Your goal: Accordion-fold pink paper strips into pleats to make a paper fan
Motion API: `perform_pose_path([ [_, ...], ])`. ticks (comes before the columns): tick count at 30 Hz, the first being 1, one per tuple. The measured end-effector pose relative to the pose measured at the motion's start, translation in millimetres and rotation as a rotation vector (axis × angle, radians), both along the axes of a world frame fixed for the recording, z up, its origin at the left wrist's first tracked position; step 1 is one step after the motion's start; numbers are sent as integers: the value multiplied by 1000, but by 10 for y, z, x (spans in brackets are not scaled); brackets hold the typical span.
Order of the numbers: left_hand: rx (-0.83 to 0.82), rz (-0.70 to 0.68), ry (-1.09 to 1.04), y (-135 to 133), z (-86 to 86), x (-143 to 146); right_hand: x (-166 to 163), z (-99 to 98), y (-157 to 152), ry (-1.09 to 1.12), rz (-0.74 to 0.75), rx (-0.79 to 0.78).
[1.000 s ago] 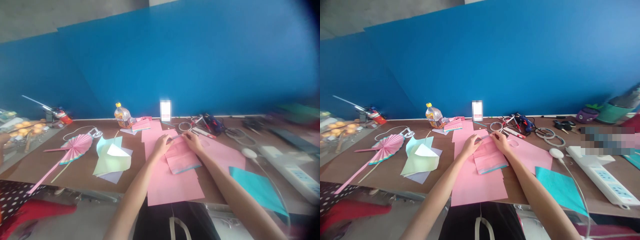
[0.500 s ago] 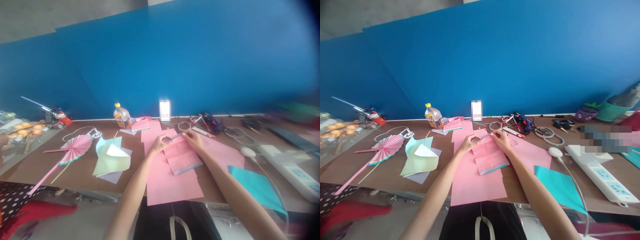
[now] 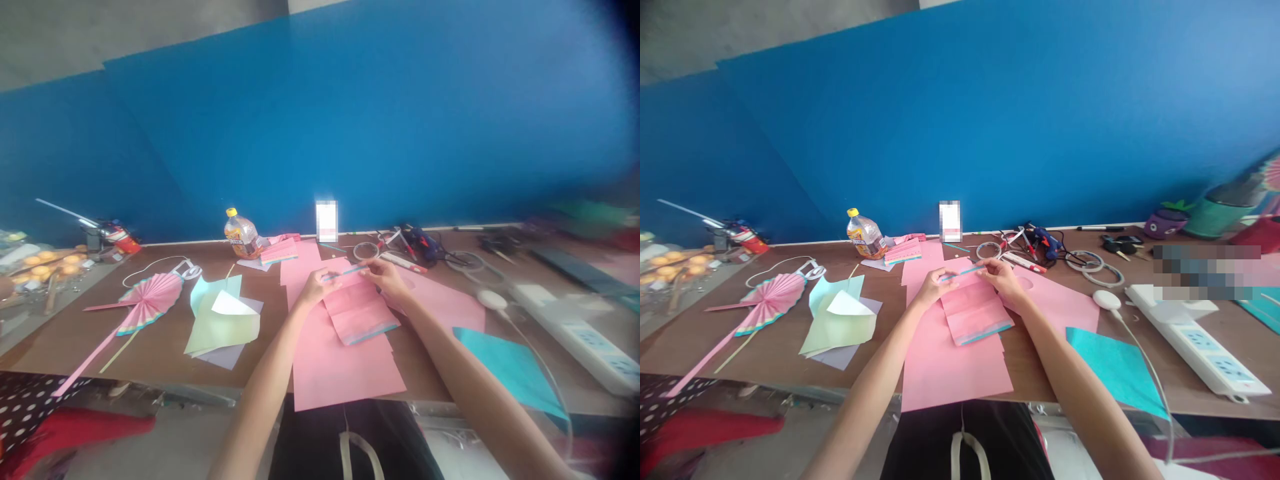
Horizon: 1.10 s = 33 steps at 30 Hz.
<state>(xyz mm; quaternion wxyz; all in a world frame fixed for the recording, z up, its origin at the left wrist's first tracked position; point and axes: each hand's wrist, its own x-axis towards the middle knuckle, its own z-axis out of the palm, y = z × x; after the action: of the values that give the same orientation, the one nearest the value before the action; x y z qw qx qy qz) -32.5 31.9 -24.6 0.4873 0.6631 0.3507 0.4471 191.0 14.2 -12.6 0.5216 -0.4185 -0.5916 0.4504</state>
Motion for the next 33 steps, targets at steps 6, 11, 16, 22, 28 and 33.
perform_pose_path([
  [6, -18, 69, -7, -20, 42, -22, 58, -33, 54, -41, -80, 47],
  [11, -88, 109, -117, -25, 51, -48, 83, -72, 96, -86, -209, 109],
  [16, -82, 129, -135, -11, 38, -58, 104, -61, 120, -102, -279, 170],
  [22, 15, 129, -14, -56, 77, -5, 80, -47, 84, -123, -279, 195],
  [28, 69, 143, 8, -87, 105, 38, 36, -16, 34, -105, -197, 158],
  [33, 39, 171, 10, -64, 45, 63, 33, -8, 38, -116, -186, 151],
])
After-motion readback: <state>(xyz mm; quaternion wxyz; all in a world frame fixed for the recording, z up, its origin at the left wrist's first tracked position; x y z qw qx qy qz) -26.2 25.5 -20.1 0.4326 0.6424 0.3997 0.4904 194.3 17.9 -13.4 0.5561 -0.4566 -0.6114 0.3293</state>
